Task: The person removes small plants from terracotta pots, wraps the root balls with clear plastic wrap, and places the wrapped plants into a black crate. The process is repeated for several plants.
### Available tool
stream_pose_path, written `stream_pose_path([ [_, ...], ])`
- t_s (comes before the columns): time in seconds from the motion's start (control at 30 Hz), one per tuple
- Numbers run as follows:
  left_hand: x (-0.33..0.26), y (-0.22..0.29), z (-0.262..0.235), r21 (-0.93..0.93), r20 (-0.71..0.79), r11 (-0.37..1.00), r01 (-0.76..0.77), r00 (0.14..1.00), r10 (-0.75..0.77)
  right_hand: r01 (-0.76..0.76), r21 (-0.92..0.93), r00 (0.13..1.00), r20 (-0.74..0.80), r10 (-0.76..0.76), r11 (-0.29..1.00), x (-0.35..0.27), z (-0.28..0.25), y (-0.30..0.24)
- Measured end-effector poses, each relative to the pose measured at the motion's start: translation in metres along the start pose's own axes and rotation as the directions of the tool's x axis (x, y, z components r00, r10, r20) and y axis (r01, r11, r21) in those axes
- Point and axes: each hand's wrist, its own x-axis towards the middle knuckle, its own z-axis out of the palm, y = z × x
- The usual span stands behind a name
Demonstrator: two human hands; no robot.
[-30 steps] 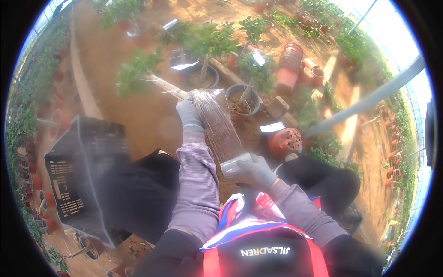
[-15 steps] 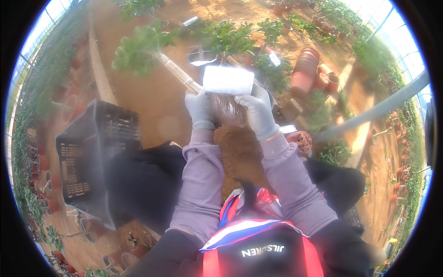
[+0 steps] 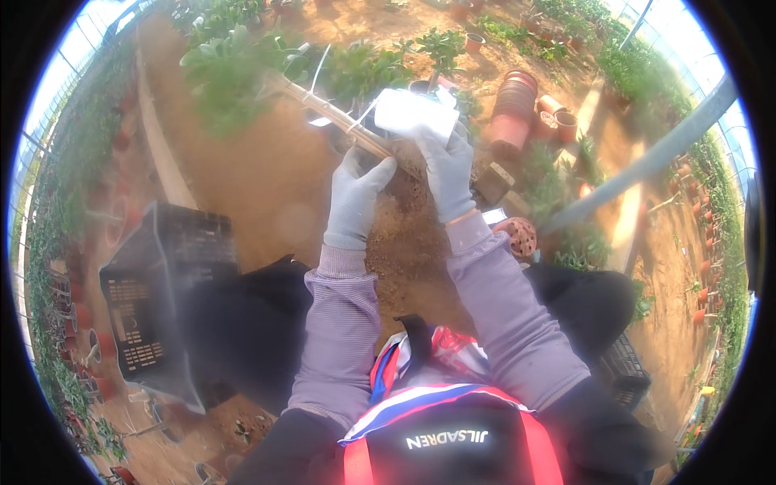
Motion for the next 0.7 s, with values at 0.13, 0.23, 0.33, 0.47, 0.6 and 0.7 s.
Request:
stream_pose_path([
  [0.13,0.006,-0.008,-0.006,0.043,0.072,0.990,-0.134,0.989,0.131,-0.099,0.076,0.994,0.049,0.096,0.992,0.004,-0.019,-0.012],
  [0.23,0.008,-0.024,-0.005,0.008,0.058,0.973,-0.232,0.971,0.231,-0.198,0.204,0.980,0.021,0.198,0.959,-0.017,-0.015,-0.008],
  [0.33,0.005,-0.035,-0.003,-0.019,0.025,0.977,-0.212,0.977,0.212,-0.176,0.291,0.983,-0.001,0.184,0.941,-0.032,-0.006,0.000],
  [0.47,0.001,-0.038,0.002,0.014,-0.027,0.996,-0.085,0.996,0.085,-0.144,0.251,0.989,0.028,0.142,0.957,-0.038,-0.001,0.001],
  [0.6,-0.001,-0.038,0.005,-0.192,-0.018,0.980,0.041,0.999,-0.046,-0.041,0.147,0.998,0.052,0.034,0.988,-0.042,0.001,0.001],
  [0.7,-0.001,-0.041,0.003,-0.052,-0.014,0.996,-0.066,0.998,0.065,-0.164,0.106,0.986,-0.023,0.167,0.981,-0.033,0.002,-0.001],
])
